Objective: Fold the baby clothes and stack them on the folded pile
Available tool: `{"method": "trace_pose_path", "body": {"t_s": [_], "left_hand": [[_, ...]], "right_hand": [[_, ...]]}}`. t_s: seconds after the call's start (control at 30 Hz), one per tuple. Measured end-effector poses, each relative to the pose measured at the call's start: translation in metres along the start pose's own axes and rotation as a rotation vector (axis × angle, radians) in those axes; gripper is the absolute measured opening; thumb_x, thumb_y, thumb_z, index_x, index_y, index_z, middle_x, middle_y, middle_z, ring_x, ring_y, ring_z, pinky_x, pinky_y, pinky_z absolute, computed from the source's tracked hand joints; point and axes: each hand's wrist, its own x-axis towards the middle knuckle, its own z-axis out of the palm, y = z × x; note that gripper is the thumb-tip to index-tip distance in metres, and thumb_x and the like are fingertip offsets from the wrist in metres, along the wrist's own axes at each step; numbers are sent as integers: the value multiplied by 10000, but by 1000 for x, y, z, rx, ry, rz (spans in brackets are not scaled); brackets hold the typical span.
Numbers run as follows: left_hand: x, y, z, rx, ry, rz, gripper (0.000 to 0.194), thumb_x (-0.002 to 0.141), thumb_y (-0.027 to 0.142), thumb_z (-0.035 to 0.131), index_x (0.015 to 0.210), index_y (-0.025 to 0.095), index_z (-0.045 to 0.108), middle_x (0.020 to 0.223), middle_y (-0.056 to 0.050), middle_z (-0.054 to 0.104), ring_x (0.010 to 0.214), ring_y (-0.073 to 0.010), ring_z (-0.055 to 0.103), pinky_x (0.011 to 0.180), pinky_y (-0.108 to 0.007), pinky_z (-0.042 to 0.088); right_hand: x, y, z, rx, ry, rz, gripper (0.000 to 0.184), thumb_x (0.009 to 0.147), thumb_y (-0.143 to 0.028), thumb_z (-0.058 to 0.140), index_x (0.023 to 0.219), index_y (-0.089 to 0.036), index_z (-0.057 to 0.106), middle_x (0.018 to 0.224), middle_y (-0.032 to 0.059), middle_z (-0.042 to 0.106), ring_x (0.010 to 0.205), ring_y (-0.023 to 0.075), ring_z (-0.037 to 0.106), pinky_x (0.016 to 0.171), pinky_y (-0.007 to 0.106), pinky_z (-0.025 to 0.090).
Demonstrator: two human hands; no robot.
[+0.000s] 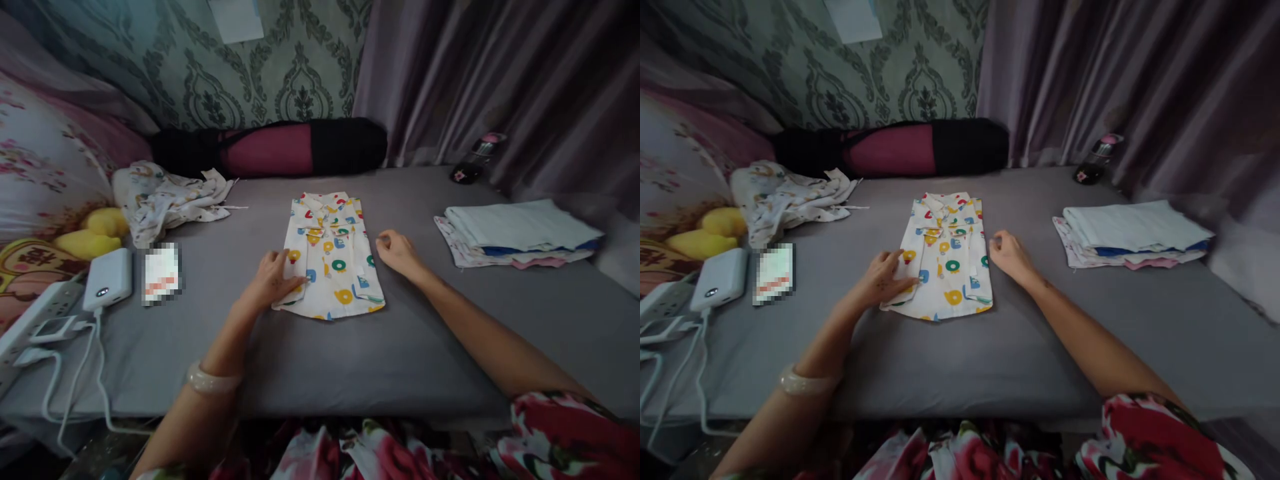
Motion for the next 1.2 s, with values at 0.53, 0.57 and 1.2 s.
{"method": "trace_pose_path", "body": {"t_s": [0.53,0.57,1.2], "left_hand": [[-57,24,-34,-591,-229,-252,654,801,539,598,1338,184,484,719,12,584,640,-132,549,570,-240,435],[-60,23,-37,-621,-254,-220,626,798,515,608,1320,186,509,766,-3,603,674,-135,555,592,-245,448],[-43,-4,-29,-104,-154,335,339,898,267,463,1206,254,603,1237,-60,616,1186,-237,503,1025,-424,368]], "right_hand": [[-71,5,-32,431,-734,-55,458,902,-446,493,1290,-204,514,709,-3,639,447,77,532,368,173,330],[-71,7,-34,427,-784,-132,482,875,-427,538,1302,-206,514,743,0,642,496,84,548,409,178,369],[-72,16,-20,-46,-320,-789,490,781,-97,464,1226,-246,604,1264,65,616,1213,220,517,1031,412,394]]}}
